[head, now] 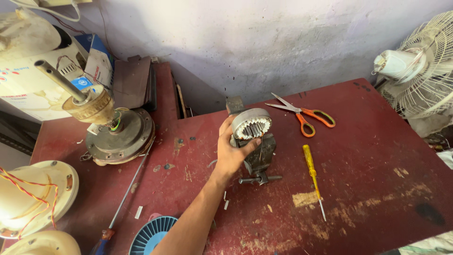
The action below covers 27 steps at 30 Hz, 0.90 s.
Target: The person winds copper wire around the slots of a motor stator held in a bench vise. They use a yellow-handled screwdriver to push the wire into the slots and adjust the winding. The person continues winding and adjusting the wire throughout the clip.
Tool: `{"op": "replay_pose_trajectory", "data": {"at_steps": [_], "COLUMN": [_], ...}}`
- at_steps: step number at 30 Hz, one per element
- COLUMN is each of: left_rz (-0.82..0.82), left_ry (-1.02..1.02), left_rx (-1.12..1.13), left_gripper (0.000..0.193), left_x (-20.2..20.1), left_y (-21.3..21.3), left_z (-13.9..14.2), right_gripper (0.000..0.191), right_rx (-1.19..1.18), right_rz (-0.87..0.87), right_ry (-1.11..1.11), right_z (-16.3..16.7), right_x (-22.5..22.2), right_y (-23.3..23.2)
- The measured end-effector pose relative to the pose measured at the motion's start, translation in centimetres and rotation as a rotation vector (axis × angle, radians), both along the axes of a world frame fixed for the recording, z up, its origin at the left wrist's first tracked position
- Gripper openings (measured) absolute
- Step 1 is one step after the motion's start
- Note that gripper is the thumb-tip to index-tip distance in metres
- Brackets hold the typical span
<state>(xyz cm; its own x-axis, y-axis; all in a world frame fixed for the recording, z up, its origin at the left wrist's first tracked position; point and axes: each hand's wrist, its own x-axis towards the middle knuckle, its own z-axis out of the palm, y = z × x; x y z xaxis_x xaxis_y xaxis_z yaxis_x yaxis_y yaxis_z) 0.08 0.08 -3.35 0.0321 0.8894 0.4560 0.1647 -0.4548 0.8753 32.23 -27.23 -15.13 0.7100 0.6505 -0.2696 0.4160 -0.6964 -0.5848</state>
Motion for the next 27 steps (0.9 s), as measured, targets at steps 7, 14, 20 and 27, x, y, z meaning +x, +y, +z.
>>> {"op": "replay_pose_trajectory", "data": {"at_steps": [7,14,20,27], "left_rz": [-0.148,0.01,0.004,0.001], "left_ry": [-0.329,-0.135,-0.057,-0.042], "left_rx": [-0.191,-0.087,-0.077,-0.018], "left_gripper": [0.071,0.057,0.054,0.062], "left_x": [0.5,0.5,0.1,0.1], "left_y": [-1.1,-0.7,-0.4,-0.5], "left_z": [1.1,1.1,1.3,1.4], "right_gripper": [0.043,0.055,0.036,0.015], "right_rx": [0.178,-0.087,-0.158,0.245], "right_rz": [0.098,0.366,0.463,0.339], "right_ry": [-0.081,-0.208,-0.184,0.651], "right_z": [4.9,7.7,6.3,6.2], "right_x": [-0.5,-4.5,-3.1,-2.8], "right_y": [4.0,10.5,11.7,13.9]}}
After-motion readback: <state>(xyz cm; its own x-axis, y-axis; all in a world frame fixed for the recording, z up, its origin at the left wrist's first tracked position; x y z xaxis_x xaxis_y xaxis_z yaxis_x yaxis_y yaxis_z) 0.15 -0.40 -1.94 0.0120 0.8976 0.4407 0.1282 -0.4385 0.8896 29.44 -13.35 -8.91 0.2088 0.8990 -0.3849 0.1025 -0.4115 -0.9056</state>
